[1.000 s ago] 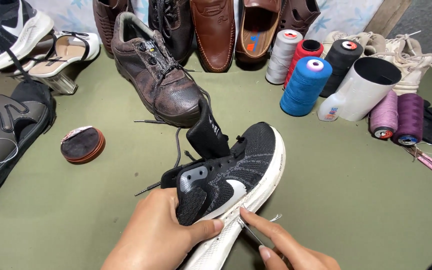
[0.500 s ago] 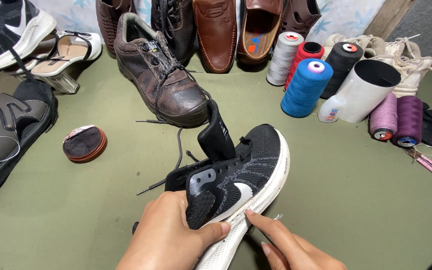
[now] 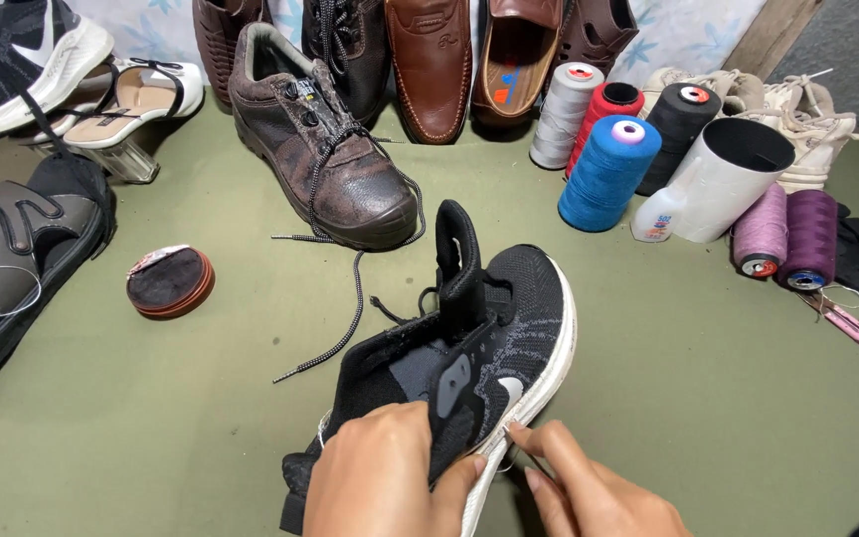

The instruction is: Hand-sewing the sole of a sneaker using a needle and thread at a repair bench.

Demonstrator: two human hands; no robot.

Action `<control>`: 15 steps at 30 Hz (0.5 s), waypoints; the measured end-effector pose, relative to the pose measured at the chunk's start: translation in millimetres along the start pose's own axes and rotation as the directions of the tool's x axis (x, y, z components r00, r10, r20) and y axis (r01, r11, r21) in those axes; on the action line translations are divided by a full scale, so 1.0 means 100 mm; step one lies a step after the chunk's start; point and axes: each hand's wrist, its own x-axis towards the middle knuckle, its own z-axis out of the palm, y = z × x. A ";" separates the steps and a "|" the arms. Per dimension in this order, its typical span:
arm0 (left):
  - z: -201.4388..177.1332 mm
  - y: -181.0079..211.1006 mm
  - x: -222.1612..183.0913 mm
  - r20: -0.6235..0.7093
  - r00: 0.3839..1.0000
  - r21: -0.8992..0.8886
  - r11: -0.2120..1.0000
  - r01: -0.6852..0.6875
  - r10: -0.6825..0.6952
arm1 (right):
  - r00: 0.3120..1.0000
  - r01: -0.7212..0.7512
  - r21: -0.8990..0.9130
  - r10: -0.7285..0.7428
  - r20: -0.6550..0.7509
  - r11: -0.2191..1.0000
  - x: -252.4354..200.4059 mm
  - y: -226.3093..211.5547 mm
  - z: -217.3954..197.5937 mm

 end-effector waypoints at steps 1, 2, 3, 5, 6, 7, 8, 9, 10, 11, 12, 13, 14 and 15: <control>0.12 -0.06 0.01 -0.075 0.994 0.031 0.996 -0.080 0.082 | 0.998 -0.025 0.086 0.020 0.064 0.996 0.02 0.00 -0.03; 0.22 -0.03 -0.02 -0.074 0.994 0.030 0.996 -0.080 0.082 | 0.991 -0.056 0.170 0.034 0.130 0.984 0.05 -0.01 -0.07; 0.30 -0.01 -0.04 -0.191 0.972 0.020 0.991 -0.135 0.137 | 0.980 -0.093 0.253 0.043 0.196 0.963 0.07 -0.02 -0.10; 0.43 0.08 -0.10 -0.305 0.934 0.017 0.982 -0.190 0.186 | 0.945 -0.179 0.404 0.042 0.326 0.897 0.12 -0.04 -0.16; 0.46 0.14 -0.12 -0.613 0.703 0.180 0.930 -0.320 0.361 | 0.921 -0.228 0.470 0.032 0.389 0.853 0.15 -0.06 -0.18; 0.50 0.19 -0.15 -0.792 0.349 0.375 0.851 -0.369 0.501 | 0.893 -0.279 0.526 0.015 0.450 0.804 0.18 -0.08 -0.21; 0.57 0.14 -0.14 -0.792 0.352 0.373 0.852 -0.366 0.498 | 0.891 -0.279 0.524 0.013 0.453 0.805 0.21 -0.01 -0.10; 0.64 0.08 -0.12 -0.783 0.303 0.426 0.822 -0.377 0.544 | 0.895 -0.272 0.508 0.020 0.446 0.817 0.24 0.06 0.01; 0.71 0.03 -0.10 -0.769 0.252 0.477 0.790 -0.386 0.588 | 0.899 -0.265 0.492 0.027 0.438 0.829 0.28 0.12 0.13; 0.82 0.01 -0.07 -0.769 0.255 0.475 0.791 -0.384 0.586 | 0.897 -0.265 0.490 0.027 0.441 0.830 0.25 0.22 0.27; 0.92 -0.02 -0.05 -0.792 0.218 0.485 0.804 -0.344 0.571 | 0.945 -0.194 0.629 -0.030 0.326 0.753 0.22 0.31 0.40; 1.01 -0.03 -0.03 -0.812 0.178 0.492 0.816 -0.303 0.556 | 0.978 -0.107 0.748 -0.065 0.198 0.655 0.19 0.41 0.53; 1.09 -0.03 0.00 -0.813 0.179 0.491 0.817 -0.303 0.555 | 0.978 -0.108 0.747 -0.065 0.199 0.656 0.21 0.39 0.55; 1.18 -0.02 0.04 -0.828 0.170 0.489 0.837 -0.245 0.534 | 0.933 -0.360 0.826 0.138 0.334 0.434 0.23 0.37 0.58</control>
